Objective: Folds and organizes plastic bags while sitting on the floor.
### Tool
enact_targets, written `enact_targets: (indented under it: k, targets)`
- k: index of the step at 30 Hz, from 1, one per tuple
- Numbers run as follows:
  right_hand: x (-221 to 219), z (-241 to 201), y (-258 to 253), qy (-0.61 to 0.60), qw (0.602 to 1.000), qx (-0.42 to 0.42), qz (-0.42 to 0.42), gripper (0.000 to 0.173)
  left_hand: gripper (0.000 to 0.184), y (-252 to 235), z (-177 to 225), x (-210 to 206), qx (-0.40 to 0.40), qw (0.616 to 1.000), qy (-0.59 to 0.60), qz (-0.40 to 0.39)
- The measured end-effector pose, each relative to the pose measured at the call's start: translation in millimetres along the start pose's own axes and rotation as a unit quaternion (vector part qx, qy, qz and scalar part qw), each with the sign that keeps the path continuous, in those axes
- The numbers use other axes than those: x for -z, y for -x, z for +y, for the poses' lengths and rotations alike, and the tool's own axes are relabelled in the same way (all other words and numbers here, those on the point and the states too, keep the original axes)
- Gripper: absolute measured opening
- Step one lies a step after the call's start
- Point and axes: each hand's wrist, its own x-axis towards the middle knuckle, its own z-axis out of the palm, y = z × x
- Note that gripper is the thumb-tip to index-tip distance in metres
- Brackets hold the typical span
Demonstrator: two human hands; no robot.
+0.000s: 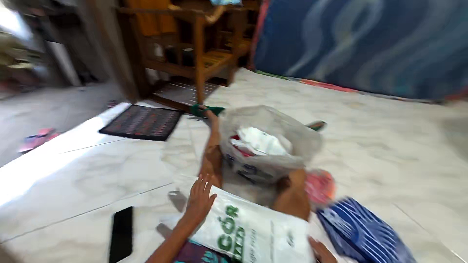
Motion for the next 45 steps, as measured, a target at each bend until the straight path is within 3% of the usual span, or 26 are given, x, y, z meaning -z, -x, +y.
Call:
enact_targets:
  k: [2, 4, 6, 8, 10, 13, 15, 17, 18, 20, 22, 25, 28, 30, 33, 35, 38, 39, 42, 45]
  targets:
    - [3.2, -2.8, -10.3, -0.037, 0.999, -0.010, 0.022, 0.034, 0.051, -32.4, 34.5, -10.2, -0.092, 0.981, 0.053, -0.162]
    - [9.1, -8.0, -14.1, -0.083, 0.996, 0.003, 0.024, 0.032, 0.059, -67.0, 61.0, -37.9, -0.133, 0.922, 0.080, -0.355]
    - [11.1, -16.6, -12.3, -0.114, 0.993, 0.027, 0.017, 0.029, 0.069, -91.5, 78.2, -74.1, -0.147, 0.862, 0.086, -0.478]
    - [11.0, -24.4, -10.1, -0.121, 0.991, 0.047, 0.017, 0.023, 0.072, -108.9, 89.0, -101.9, -0.140, 0.802, 0.075, -0.576]
    - [13.1, -27.6, -10.0, -0.090, 0.994, 0.059, 0.026, 0.022, 0.059, -121.1, 97.9, -113.7, -0.137, 0.738, 0.056, -0.659]
    - [20.3, -23.2, -8.6, 0.036, 0.990, 0.110, 0.085, 0.038, 0.037, -128.7, 96.8, -119.8, -0.126, 0.682, 0.077, -0.716]
    - [24.5, -28.8, 3.5, 0.058, 0.980, 0.152, 0.113, 0.035, 0.035, -130.2, 93.0, -111.1, -0.113, 0.692, 0.112, -0.704]
    - [28.2, -44.7, 30.6, 0.021, 0.986, 0.158, 0.054, 0.025, 0.039, -130.4, 93.5, -96.5, -0.115, 0.724, 0.126, -0.668]
    - [31.2, -52.9, 46.9, -0.004, 0.988, 0.150, -0.045, 0.033, 0.040, -129.9, 96.7, -88.0, -0.123, 0.744, 0.124, -0.645]
    - [31.8, -63.4, 71.5, 0.026, 0.952, 0.135, -0.274, 0.040, 0.041, -128.9, 112.4, -64.3, -0.151, 0.781, 0.110, -0.596]
    - [15.2, -64.7, 80.9, 0.124, 0.910, 0.132, -0.372, 0.039, 0.040, -127.1, 136.6, -33.7, -0.194, 0.811, 0.103, -0.543]
    - [-17.3, -50.5, 77.5, 0.108, 0.934, 0.101, -0.326, 0.054, 0.034, -123.3, 172.3, 18.6, -0.248, 0.840, 0.144, -0.460]
    - [-37.8, -44.6, 61.9, -0.091, 0.964, 0.148, -0.201, 0.077, 0.029, -121.8, 189.7, 57.8, -0.291, 0.857, 0.246, -0.348]
    - [-46.9, -62.7, 56.1, -0.268, 0.936, 0.166, -0.156, 0.082, 0.027, -124.1, 195.6, 74.2, -0.284, 0.853, 0.321, -0.298]
    - [-50.8, -116.7, 62.9, -0.391, 0.888, 0.206, -0.128, 0.062, 0.025, -127.8, 203.0, 90.1, -0.211, 0.846, 0.425, -0.242]
    - [-51.1, -155.4, 69.1, -0.396, 0.876, 0.255, -0.102, 0.034, 0.025, -129.5, 202.9, 98.3, -0.153, 0.819, 0.504, -0.226]
    - [-46.7, -199.0, 73.0, -0.361, 0.878, 0.309, -0.061, 0.023, 0.044, -133.2, 189.1, 106.3, -0.129, 0.746, 0.591, -0.279]
    - [-45.0, -207.5, 73.1, -0.341, 0.881, 0.323, -0.055, 0.024, 0.047, -132.7, 182.8, 105.9, -0.119, 0.740, 0.592, -0.296]
    - [-36.9, -217.9, 70.0, -0.288, 0.885, 0.358, -0.076, 0.026, 0.032, -128.9, 170.8, 95.8, -0.093, 0.746, 0.588, -0.299]
    - [-24.7, -218.1, 66.5, -0.247, 0.875, 0.399, -0.117, 0.029, 0.029, -124.1, 169.1, 93.8, -0.163, 0.769, 0.571, -0.236]
